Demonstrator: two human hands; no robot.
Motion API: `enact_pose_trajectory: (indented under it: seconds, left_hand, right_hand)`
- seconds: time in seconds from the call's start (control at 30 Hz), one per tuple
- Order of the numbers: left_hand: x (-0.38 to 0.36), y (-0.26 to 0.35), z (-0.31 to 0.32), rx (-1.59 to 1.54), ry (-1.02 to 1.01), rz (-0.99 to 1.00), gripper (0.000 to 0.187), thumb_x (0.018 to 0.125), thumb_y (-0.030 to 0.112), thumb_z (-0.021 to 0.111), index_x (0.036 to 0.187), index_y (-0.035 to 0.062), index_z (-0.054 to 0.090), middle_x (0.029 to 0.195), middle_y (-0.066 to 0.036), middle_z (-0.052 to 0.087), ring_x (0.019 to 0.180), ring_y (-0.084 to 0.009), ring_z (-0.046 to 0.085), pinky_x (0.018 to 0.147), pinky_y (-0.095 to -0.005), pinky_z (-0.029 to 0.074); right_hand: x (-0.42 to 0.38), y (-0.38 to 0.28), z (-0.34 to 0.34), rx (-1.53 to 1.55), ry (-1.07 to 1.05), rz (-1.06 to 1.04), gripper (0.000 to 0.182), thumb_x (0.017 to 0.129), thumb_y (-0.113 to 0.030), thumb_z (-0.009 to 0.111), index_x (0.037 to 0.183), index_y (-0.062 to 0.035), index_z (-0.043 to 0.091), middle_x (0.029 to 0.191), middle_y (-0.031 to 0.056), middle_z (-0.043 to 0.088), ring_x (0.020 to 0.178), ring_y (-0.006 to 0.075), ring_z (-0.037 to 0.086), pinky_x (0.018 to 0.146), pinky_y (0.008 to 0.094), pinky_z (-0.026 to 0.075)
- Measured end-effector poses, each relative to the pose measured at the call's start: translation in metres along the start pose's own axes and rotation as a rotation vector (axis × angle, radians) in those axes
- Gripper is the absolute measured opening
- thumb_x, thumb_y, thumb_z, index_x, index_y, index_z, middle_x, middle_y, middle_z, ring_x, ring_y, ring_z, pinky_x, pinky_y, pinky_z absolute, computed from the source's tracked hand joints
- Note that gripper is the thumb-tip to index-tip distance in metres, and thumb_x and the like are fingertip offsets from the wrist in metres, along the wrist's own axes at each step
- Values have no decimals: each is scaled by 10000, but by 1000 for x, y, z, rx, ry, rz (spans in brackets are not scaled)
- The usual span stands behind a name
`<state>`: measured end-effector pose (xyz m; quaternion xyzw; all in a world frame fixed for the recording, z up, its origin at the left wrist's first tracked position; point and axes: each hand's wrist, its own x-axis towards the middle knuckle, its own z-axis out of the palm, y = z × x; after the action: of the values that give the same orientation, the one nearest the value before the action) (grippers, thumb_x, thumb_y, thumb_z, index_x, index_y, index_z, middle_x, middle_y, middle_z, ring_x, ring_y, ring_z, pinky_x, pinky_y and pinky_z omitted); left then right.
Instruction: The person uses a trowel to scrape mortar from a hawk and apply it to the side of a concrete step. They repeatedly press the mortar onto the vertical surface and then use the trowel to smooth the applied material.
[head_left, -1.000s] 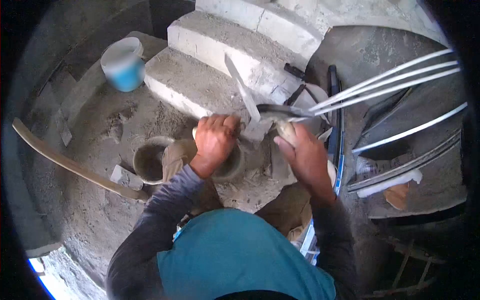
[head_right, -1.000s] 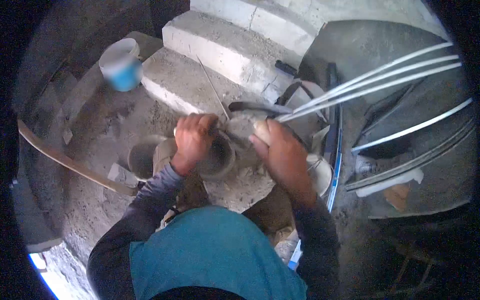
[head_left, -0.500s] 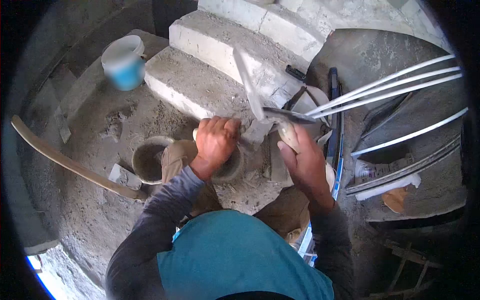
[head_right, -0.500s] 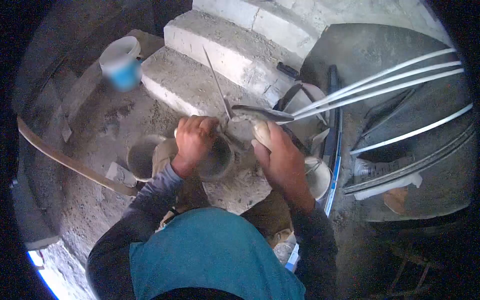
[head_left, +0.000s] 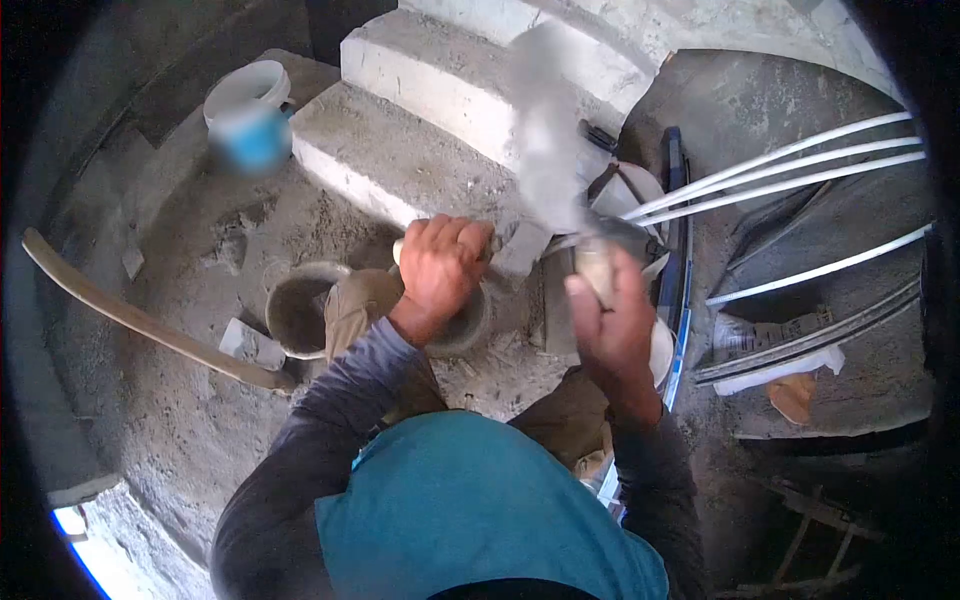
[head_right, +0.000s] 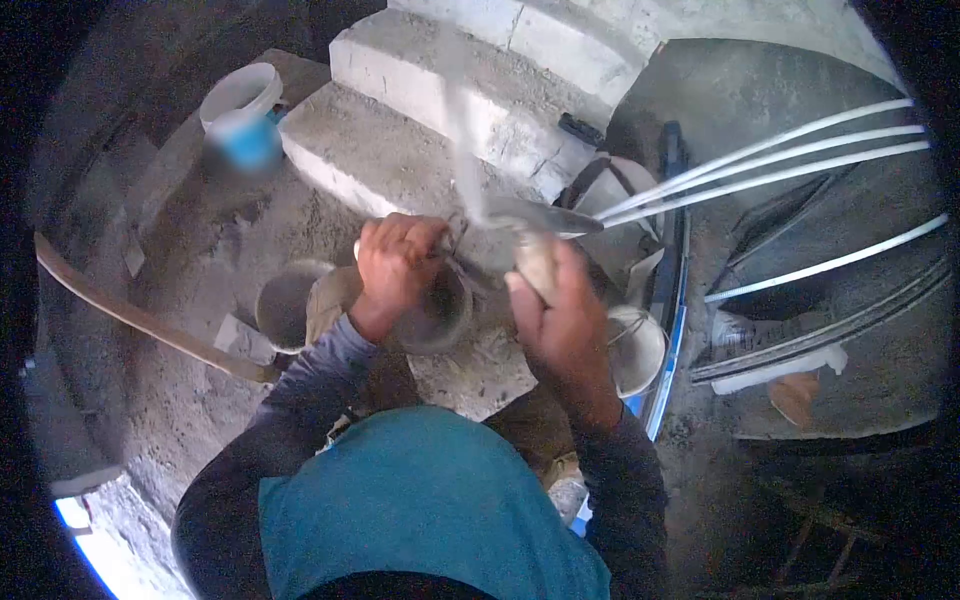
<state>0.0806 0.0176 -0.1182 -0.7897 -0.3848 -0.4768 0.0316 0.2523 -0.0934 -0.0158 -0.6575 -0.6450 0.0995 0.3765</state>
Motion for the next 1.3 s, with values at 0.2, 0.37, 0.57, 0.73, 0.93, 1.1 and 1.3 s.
enact_pose_trajectory:
  seconds: [0.2, 0.37, 0.57, 0.73, 0.93, 1.1, 1.3]
  left_hand:
    - [6, -4, 1, 4, 70, 6, 265, 652, 160, 727, 909, 153, 659, 846, -3, 667, 792, -193, 614, 718, -352, 423]
    - [6, -8, 9, 43, 77, -20, 227, 673, 158, 719, 889, 146, 652, 827, -6, 665, 788, -190, 616, 713, -346, 420]
    - [6, -5, 2, -10, 75, 13, 257, 655, 164, 726, 898, 142, 647, 842, -16, 665, 800, -208, 611, 712, -362, 416]
    - [-1, -7, 9, 1, 35, -14, 374, 565, 154, 775, 924, 146, 671, 863, -11, 675, 808, -223, 615, 728, -365, 410]
    - [6, -7, 0, 60, 96, 50, 204, 689, 170, 678, 887, 158, 631, 838, 6, 649, 796, -197, 599, 737, -362, 407]
    - [12, -9, -1, 144, 60, 36, 144, 701, 169, 642, 833, 158, 588, 780, 13, 597, 757, -194, 577, 725, -366, 394]
    - [14, -16, 1, 198, 13, -38, 160, 732, 205, 671, 787, 122, 545, 754, -46, 607, 749, -248, 588, 684, -401, 386]
  right_hand:
    - [-12, 13, 3, 30, 231, -188, 301, 913, -128, 590, 1152, 38, 513, 871, 137, 614, 778, 247, 625, 735, 359, 510]
    - [2, 17, 3, -74, -164, 49, 447, 928, -233, 598, 1279, 15, 473, 1133, 263, 597, 1019, 421, 608, 891, 460, 478]
    - [-14, 14, 3, 83, 61, -17, 485, 907, -203, 619, 1313, 9, 460, 1125, 265, 605, 1046, 421, 607, 920, 436, 475]
    - [-4, 9, -1, 0, -155, 60, 478, 930, -271, 574, 1316, -12, 463, 1100, 286, 607, 1049, 447, 601, 907, 458, 472]
    - [-11, -1, -9, 129, 137, -12, 487, 913, -182, 628, 1313, 40, 460, 1124, 265, 620, 1006, 408, 636, 849, 429, 506]
    - [-7, 8, -13, -198, -148, -179, 476, 904, -203, 649, 1304, -8, 483, 1147, 253, 614, 1030, 411, 619, 884, 436, 494]
    - [-9, -7, -20, -10, 95, -182, 554, 900, -202, 656, 1344, 50, 442, 1188, 267, 591, 1091, 389, 613, 927, 424, 483]
